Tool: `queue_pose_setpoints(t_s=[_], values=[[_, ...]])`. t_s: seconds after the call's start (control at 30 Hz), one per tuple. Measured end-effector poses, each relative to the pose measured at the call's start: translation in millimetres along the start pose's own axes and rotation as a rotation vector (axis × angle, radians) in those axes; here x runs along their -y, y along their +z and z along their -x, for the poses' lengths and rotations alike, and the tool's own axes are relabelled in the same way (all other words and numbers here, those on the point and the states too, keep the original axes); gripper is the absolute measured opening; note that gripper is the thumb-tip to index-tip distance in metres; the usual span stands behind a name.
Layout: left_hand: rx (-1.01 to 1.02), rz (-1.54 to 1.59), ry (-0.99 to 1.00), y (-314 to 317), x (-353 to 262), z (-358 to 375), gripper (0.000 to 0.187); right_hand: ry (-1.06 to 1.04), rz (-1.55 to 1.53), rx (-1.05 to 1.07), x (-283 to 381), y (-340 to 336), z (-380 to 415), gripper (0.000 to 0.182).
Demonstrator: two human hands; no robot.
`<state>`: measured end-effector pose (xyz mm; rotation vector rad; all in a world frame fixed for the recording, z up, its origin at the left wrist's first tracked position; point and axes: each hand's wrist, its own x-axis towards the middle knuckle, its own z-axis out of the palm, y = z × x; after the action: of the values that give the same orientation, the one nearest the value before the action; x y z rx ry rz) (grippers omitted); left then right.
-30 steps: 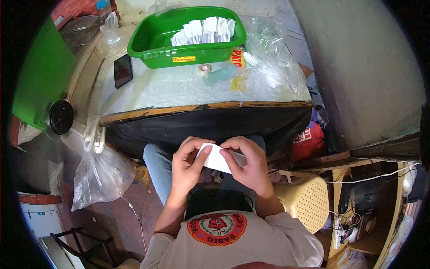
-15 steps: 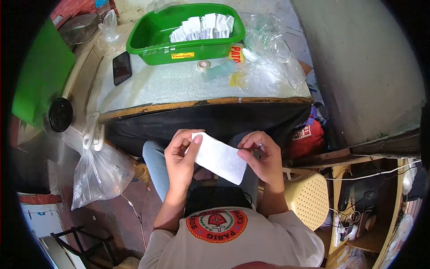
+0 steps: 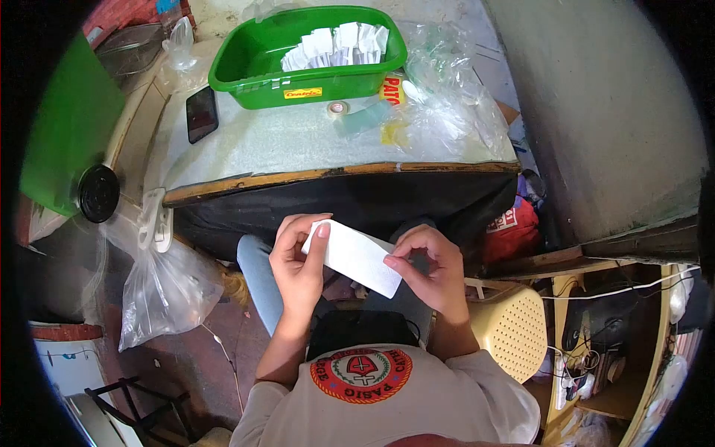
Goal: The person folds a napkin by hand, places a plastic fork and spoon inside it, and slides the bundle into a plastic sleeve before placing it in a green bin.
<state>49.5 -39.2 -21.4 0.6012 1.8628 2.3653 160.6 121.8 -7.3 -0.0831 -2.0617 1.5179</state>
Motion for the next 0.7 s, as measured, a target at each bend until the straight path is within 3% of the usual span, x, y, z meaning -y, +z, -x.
queue_pose_setpoints(t_s=[0.1, 0.7], values=[[0.000, -0.039, 0.027, -2.1, -1.4, 0.1, 0.012, -0.170, 0.141, -0.034, -2.3, -2.9, -4.3, 0.017], [0.014, 0.144, -0.056, -3.0, -5.5, 5.0, 0.018, -0.134, 0.120, -0.146, 3.7, -2.7, -7.8, 0.019]])
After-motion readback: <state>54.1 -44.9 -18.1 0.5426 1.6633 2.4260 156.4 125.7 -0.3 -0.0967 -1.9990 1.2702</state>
